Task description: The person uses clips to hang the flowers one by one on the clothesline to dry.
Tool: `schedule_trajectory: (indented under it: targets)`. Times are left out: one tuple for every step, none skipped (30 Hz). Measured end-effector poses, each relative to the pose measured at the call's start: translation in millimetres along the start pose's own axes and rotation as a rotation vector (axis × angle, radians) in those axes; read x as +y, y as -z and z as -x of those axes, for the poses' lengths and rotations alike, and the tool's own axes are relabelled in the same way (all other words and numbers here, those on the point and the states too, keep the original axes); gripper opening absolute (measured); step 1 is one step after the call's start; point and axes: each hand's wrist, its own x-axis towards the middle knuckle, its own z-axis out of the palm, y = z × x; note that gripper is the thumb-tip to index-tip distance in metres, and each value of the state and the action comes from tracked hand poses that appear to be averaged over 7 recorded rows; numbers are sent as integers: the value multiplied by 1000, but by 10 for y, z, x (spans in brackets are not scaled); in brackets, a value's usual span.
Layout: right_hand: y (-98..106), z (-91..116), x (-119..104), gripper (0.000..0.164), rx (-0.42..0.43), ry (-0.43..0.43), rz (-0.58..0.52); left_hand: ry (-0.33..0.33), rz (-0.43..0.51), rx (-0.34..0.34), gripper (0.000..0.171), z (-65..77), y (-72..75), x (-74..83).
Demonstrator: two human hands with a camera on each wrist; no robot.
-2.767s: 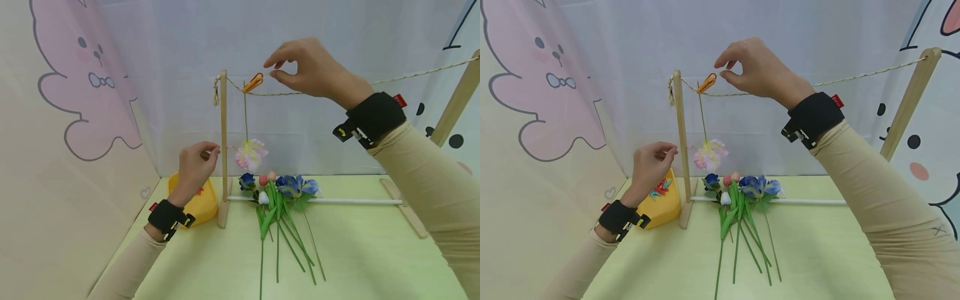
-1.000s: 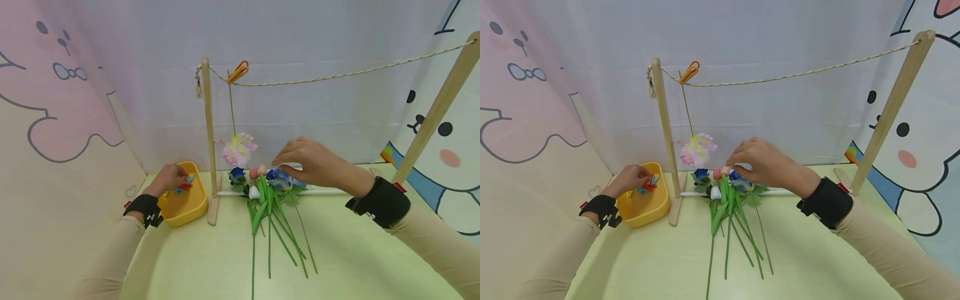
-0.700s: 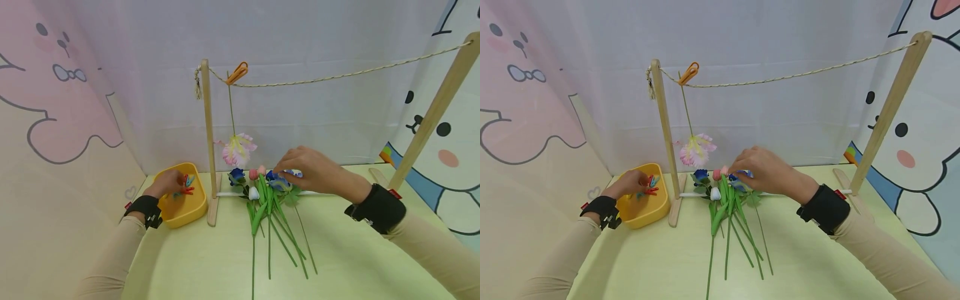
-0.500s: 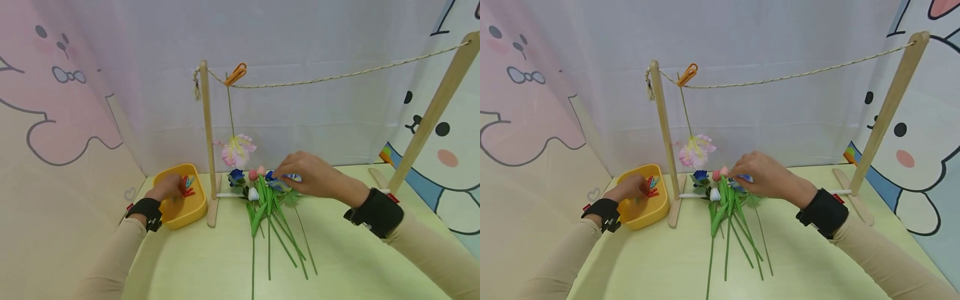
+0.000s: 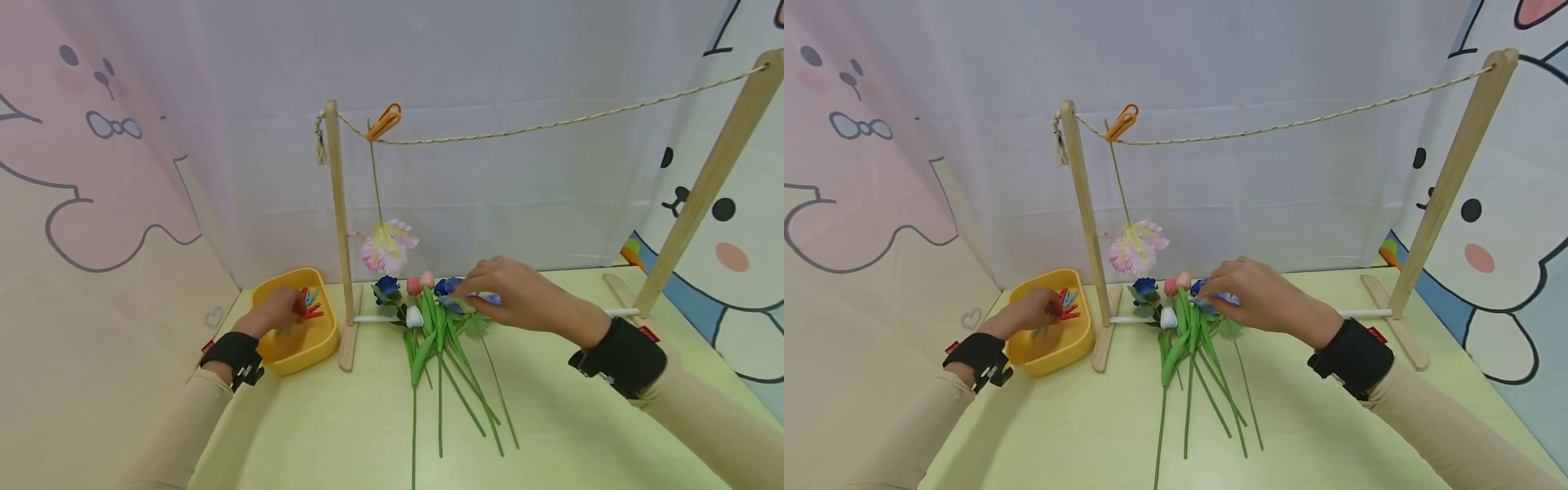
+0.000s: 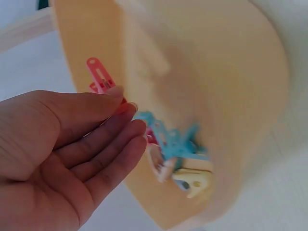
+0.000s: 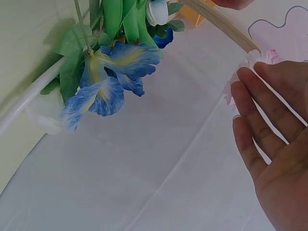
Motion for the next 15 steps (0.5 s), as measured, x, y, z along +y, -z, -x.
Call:
schedule_trajectory:
  targets:
    - [-4,3,-1,22,0,-2,1,-15,5,33,10,24,20,31]
    - [-8,6,-3,22,1,-4,1,-34,12,69,9,47,41,64]
    - [-12,8,-6,22,3,-6,3,-33,27,104,8,75,63,106]
    - [-18,11,-10,22,8,-7,5,-28,41,138,7,102,78,150]
    - [-28,9,-14,22,11,-7,0,-26,58,175,6,130,90,197]
    - [-33,11,-18,23,16,-8,-3,-32,71,212,6,155,106,248]
    - [-41,10,-23,23,19,-7,-9,-38,77,250,6,178,112,296]
    - [-53,8,-28,23,21,-5,-15,-42,82,286,7,208,117,349]
    - [-67,5,-36,23,21,-4,-21,-47,92,321,8,239,116,401]
    - [-80,1,-44,24,20,-2,-28,-60,102,351,9,271,110,459]
    - [-91,-3,-53,24,17,-2,-34,-77,109,377,10,305,105,527]
    - [-102,-4,-62,25,14,-5,-32,-101,112,401,11,338,96,598]
    - [-116,-4,-67,25,10,-5,-34,-124,120,415,11,365,83,681]
    - [-129,-5,-72,26,6,-7,-33,-146,137,416,12,396,72,769]
    - [-140,-8,-76,26,0,-8,-31,-169,152,410,13,420,58,864]
